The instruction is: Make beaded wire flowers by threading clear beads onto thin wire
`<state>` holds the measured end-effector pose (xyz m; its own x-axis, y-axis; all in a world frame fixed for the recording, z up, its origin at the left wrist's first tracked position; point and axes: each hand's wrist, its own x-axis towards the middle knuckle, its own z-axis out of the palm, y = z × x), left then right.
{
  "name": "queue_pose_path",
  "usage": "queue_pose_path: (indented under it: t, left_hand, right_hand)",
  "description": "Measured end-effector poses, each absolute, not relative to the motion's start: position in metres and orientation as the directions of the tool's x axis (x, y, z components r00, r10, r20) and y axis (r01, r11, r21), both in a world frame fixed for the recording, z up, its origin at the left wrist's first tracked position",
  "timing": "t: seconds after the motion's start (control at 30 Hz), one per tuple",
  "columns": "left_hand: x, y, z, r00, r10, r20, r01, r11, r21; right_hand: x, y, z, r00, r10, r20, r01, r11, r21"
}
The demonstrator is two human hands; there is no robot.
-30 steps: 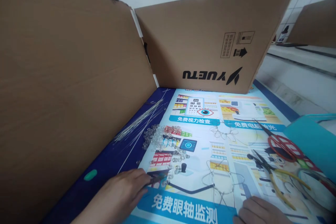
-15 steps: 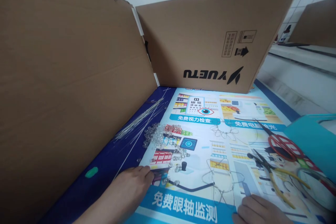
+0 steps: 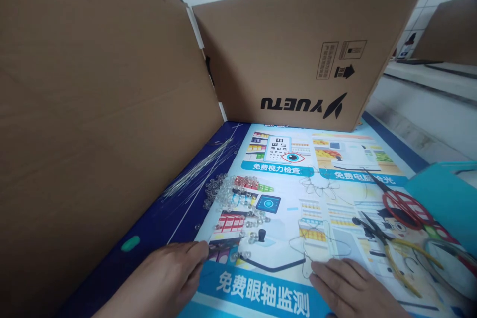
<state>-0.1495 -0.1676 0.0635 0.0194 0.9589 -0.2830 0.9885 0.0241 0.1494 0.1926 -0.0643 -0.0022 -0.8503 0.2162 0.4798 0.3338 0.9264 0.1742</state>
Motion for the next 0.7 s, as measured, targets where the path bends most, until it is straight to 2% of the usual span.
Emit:
queue_pose_path:
  t: [0.2,0.27,0.5,0.7]
  left_hand:
    - [-0.131,-0.163,0.060,0.100,0.964,-0.247,0.951,-0.019,0.309]
    - [-0.132,-0.162,0.058,0.097,0.964,-0.247,0.958,-0.023,0.286]
    - [-0.150,-0.165,0.045,0.017,0.967,-0.255,0.996,0.005,0.085]
    - [-0.151,-0.163,0.037,0.042,0.976,-0.212,0.990,-0.012,0.143]
  right_hand:
    - [0.189,-0.063,-0.003,-0.810,0.298,0.505,0.405,0.907,0.113]
    - [0.189,-0.063,-0.002,-0.820,0.289,0.494,0.393,0.912,0.118]
    - [0.193,-0.063,-0.010,-0.834,0.292,0.469,0.388,0.913,0.122]
    - [0.191,-0.064,-0.011,-0.820,0.278,0.501,0.389,0.912,0.130]
